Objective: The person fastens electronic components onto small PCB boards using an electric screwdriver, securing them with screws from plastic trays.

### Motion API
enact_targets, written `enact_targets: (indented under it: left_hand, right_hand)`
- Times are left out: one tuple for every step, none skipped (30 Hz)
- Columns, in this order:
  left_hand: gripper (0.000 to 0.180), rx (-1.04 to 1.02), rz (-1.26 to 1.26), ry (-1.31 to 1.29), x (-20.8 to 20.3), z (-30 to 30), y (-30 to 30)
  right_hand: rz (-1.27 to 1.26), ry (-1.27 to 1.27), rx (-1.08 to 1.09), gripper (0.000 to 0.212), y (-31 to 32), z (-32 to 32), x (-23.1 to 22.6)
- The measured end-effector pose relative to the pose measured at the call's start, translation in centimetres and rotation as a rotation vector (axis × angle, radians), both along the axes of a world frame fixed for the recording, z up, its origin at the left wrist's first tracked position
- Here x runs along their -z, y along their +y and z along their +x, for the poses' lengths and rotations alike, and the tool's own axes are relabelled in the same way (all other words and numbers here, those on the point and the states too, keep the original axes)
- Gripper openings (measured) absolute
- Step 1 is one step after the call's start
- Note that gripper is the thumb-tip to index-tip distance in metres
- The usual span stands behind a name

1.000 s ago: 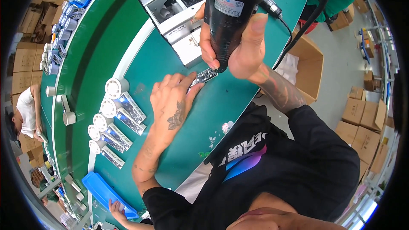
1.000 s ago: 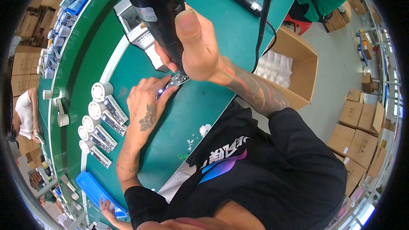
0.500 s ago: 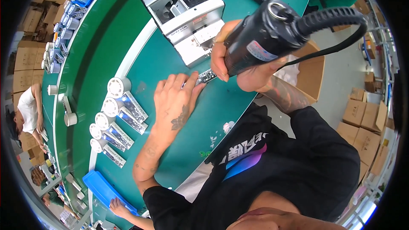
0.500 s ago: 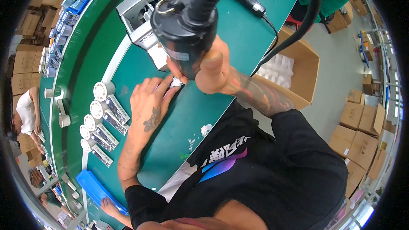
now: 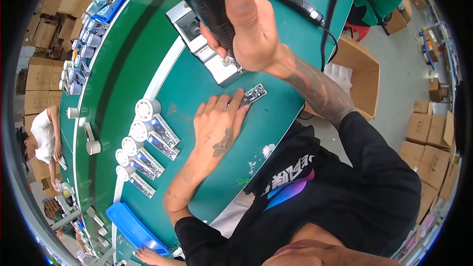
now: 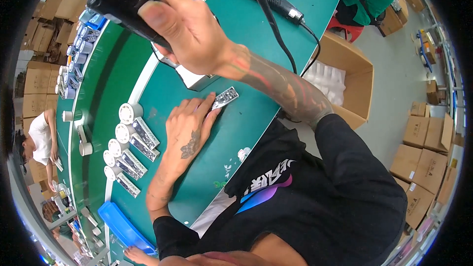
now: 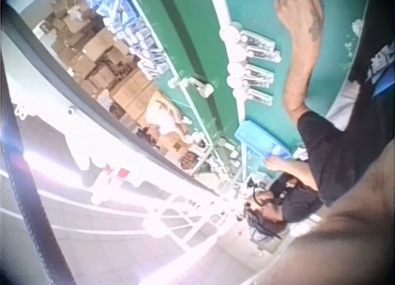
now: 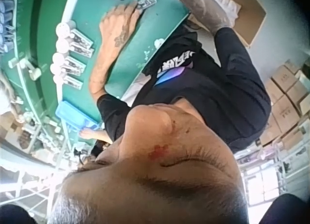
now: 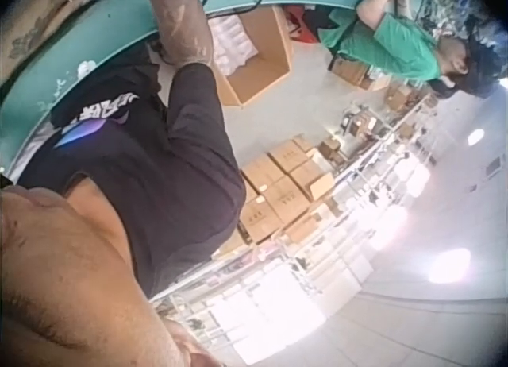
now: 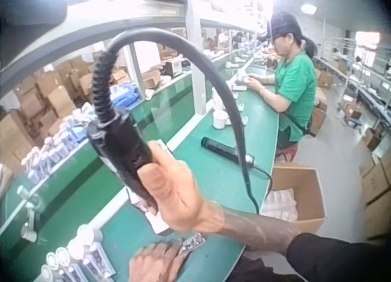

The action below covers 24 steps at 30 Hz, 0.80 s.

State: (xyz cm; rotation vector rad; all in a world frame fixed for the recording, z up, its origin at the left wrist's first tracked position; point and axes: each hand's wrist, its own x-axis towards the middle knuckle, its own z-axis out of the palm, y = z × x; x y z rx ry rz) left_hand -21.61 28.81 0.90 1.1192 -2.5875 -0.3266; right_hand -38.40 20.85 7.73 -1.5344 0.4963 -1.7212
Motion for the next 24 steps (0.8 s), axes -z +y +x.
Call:
enact_targets:
  left_hand:
    - [0.047, 0.018, -0.013, -0.024, -0.3, 0.4, 0.0]
    - [0.047, 0.011, -0.01, -0.025, -0.9, 0.8, 0.1]
    - [0.054, 0.003, -0.004, -0.044, -1.6, 1.3, 0.2]
    - [0.061, -0.005, 0.004, -0.063, -2.4, 1.8, 0.3]
    - [0.072, -0.003, 0.039, -0.125, -3.0, 2.5, 0.3]
    - [0.072, -0.007, 0.044, -0.128, -3.3, 2.9, 0.3]
    - [0.072, -0.014, 0.061, -0.152, -3.4, 3.3, 0.2]
    - [0.073, -0.023, 0.078, -0.174, -3.5, 3.6, 0.4]
    - [0.073, -0.028, 0.084, -0.177, -3.6, 3.7, 0.4]
    - [0.071, -0.041, 0.139, -0.206, -3.6, 3.6, 0.3]
    - [0.07, -0.046, 0.19, -0.237, -3.7, 3.6, 0.1]
    - [0.07, -0.044, 0.191, -0.241, -3.8, 3.5, 0.0]
    - [0.067, -0.033, 0.18, -0.248, -3.9, 3.4, 0.0]
    - [0.063, -0.027, 0.171, -0.254, -3.9, 3.4, 0.0]
    - [0.063, -0.028, 0.173, -0.257, -3.9, 3.4, 0.0]
    - [0.061, -0.024, 0.171, -0.242, -3.9, 3.4, 0.0]
    - [0.059, -0.023, 0.171, -0.226, -3.8, 3.5, 0.0]
    - [0.059, -0.027, 0.174, -0.227, -3.8, 3.5, 0.0]
    - [0.051, -0.031, 0.18, -0.19, -3.9, 3.5, 0.1]
    - [0.043, -0.031, 0.183, -0.153, -4.0, 3.5, 0.0]
    - [0.043, -0.031, 0.184, -0.153, -4.0, 3.4, 0.0]
    - [0.043, -0.034, 0.181, -0.151, -4.0, 3.4, 0.1]
    - [0.043, -0.038, 0.177, -0.149, -4.1, 3.4, 0.0]
    - [0.043, -0.039, 0.176, -0.149, -4.1, 3.4, 0.0]
  right_hand:
    - [0.02, -0.011, -0.008, 0.055, 0.0, 0.0, 0.1]
    - [0.043, -0.023, -0.019, 0.056, 0.1, 0.0, 0.4]
    - [0.046, -0.023, -0.026, 0.056, 0.5, -0.3, 0.6]
    - [0.079, 0.019, -0.058, 0.059, 1.0, -0.6, 0.8]
    - [0.113, 0.061, -0.088, 0.061, 1.6, -0.5, 1.1]
    - [0.118, 0.058, -0.092, 0.061, 2.1, 0.0, 1.2]
    - [0.138, -0.013, -0.129, 0.063, 2.6, 0.5, 1.3]
    - [0.158, -0.082, -0.167, 0.066, 3.1, 0.9, 1.4]
    - [0.173, -0.102, -0.21, 0.07, 3.2, 1.5, 1.9]
    - [0.178, -0.106, -0.216, 0.07, 3.4, 2.0, 1.9]
    - [0.222, -0.015, -0.181, 0.086, 3.6, 2.3, 1.6]
    - [0.266, 0.075, -0.147, 0.102, 3.7, 2.5, 1.4]
    - [0.278, 0.063, -0.159, 0.103, 3.7, 2.7, 1.5]
    - [0.28, 0.06, -0.162, 0.103, 3.8, 2.9, 1.6]
    - [0.286, 0.055, -0.165, 0.103, 3.8, 3.0, 1.7]
    - [0.292, 0.051, -0.168, 0.104, 3.7, 3.1, 1.8]
    - [0.295, 0.05, -0.173, 0.104, 3.7, 3.2, 1.9]
    - [0.296, 0.041, -0.176, 0.103, 3.7, 3.3, 1.9]
    - [0.297, 0.031, -0.179, 0.103, 3.7, 3.4, 2.0]
    - [0.298, 0.031, -0.179, 0.103, 3.7, 3.4, 2.1]
    - [0.301, 0.047, -0.182, 0.103, 3.7, 3.4, 2.3]
    - [0.305, 0.064, -0.185, 0.103, 3.7, 3.4, 2.6]
    - [0.305, 0.064, -0.185, 0.103, 3.7, 3.6, 3.0]
    - [0.24, -0.024, -0.229, 0.085, 3.6, 3.8, 3.7]
